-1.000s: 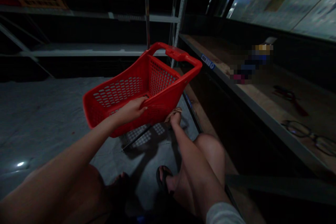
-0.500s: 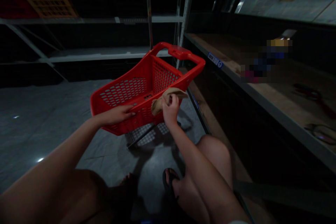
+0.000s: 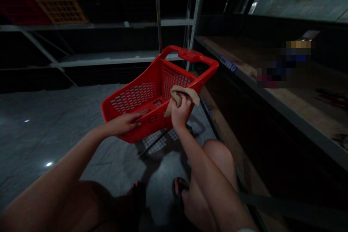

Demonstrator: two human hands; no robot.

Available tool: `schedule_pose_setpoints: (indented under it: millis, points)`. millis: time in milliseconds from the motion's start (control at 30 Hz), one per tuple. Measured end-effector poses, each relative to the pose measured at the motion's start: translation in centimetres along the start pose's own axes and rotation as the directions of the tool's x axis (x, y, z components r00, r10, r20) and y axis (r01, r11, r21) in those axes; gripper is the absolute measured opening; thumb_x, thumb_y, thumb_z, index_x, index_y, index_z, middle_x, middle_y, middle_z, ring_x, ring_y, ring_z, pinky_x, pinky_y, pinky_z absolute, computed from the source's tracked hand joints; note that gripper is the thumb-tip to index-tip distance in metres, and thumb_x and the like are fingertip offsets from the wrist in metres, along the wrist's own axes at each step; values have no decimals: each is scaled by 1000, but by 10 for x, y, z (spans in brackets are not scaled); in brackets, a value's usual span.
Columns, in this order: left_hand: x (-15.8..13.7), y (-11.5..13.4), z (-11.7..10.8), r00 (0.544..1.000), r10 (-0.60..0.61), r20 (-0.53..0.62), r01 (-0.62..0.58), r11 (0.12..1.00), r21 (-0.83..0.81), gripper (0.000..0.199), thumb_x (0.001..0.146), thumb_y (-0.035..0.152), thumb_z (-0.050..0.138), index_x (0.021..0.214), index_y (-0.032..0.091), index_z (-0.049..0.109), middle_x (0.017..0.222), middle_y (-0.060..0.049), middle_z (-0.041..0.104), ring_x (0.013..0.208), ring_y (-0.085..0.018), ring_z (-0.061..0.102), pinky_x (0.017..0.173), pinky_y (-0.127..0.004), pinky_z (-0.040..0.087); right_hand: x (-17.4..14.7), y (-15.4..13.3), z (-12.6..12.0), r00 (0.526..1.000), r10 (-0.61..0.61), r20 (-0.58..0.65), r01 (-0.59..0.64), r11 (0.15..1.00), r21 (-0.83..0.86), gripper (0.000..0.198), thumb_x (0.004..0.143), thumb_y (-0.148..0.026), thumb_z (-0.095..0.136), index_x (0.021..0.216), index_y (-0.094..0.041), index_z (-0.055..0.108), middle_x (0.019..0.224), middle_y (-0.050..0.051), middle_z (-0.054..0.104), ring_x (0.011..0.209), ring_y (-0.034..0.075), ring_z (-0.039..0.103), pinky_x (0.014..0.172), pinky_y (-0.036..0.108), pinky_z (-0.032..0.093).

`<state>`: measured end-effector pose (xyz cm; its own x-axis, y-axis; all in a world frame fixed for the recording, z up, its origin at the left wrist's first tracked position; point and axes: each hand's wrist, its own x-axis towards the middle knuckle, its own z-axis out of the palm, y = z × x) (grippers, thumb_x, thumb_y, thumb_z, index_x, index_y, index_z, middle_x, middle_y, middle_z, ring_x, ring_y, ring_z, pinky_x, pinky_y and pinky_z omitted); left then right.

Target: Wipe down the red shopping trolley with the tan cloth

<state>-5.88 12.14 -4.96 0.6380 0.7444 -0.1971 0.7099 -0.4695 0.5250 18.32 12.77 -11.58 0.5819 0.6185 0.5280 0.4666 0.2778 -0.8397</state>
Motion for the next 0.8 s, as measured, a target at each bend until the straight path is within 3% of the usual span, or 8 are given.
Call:
schedule_pose_setpoints:
  millis: [100, 167, 267, 333, 433, 633, 700, 800]
  points:
    - [1, -8, 9, 1000, 15, 16, -14, 999, -45, 45, 92, 29, 46, 134, 20, 59, 142, -7, 63, 128, -23, 60, 112, -34, 45, -38, 14, 11, 987, 63, 149, -63, 998, -2, 42, 71, -19, 61, 113, -15, 63, 136, 19, 54, 129, 28, 54, 118, 46, 38]
    - [4, -10, 17, 999, 19, -34, -20, 999, -50, 45, 91, 29, 48, 134, 19, 58, 141, -9, 63, 130, -23, 58, 114, -35, 43, -80, 24, 24, 947, 118, 300, -136, 990, 40, 45, 66, -17, 62, 112, -17, 63, 132, 17, 59, 127, 28, 56, 117, 46, 40]
    - [6, -8, 25, 996, 7, -88, -10, 999, -35, 43, 89, 28, 51, 130, 17, 58, 137, -11, 65, 126, -24, 61, 112, -39, 44, -134, 31, 39, 876, 203, 437, -273, 956, 103, 36, 65, -16, 58, 100, -23, 66, 108, 9, 71, 111, 26, 63, 106, 45, 50]
    - [6, -5, 26, 996, -10, -90, 7, 999, -36, 43, 88, 27, 51, 129, 17, 57, 134, -12, 66, 123, -25, 62, 111, -40, 45, -151, 28, 43, 844, 222, 489, -319, 940, 124, 31, 64, -15, 54, 91, -24, 66, 93, 5, 72, 95, 23, 66, 94, 40, 56]
    - [6, -3, 25, 995, -20, -97, 15, 998, -54, 45, 83, 22, 51, 127, 17, 58, 133, -11, 67, 123, -25, 62, 111, -39, 45, -147, 13, 37, 847, 193, 495, -289, 949, 126, 28, 60, -13, 54, 83, -23, 65, 88, 4, 68, 88, 22, 64, 86, 36, 57]
    - [14, -3, 30, 998, 7, -67, -17, 989, -149, 56, 69, 10, 47, 123, 19, 58, 132, -6, 67, 124, -22, 61, 112, -36, 45, -93, -26, 9, 954, 29, 299, -60, 994, 94, 32, 68, -10, 54, 96, -24, 64, 113, 6, 60, 116, 23, 55, 108, 41, 43]
    - [16, -2, 33, 997, 4, -77, -17, 984, -179, 57, 69, 11, 47, 124, 18, 57, 132, -8, 67, 122, -23, 61, 110, -38, 46, -90, -28, 6, 959, -1, 285, -28, 995, 100, 33, 70, -9, 54, 97, -25, 64, 116, 7, 59, 119, 23, 54, 110, 42, 42]
    - [18, 3, 34, 997, 5, -79, -20, 980, -199, 51, 69, 15, 49, 119, 18, 59, 124, -7, 70, 116, -24, 64, 106, -39, 49, -114, -16, 10, 933, 4, 360, -49, 992, 116, 36, 70, -6, 54, 99, -25, 65, 117, 6, 58, 118, 23, 56, 107, 40, 45]
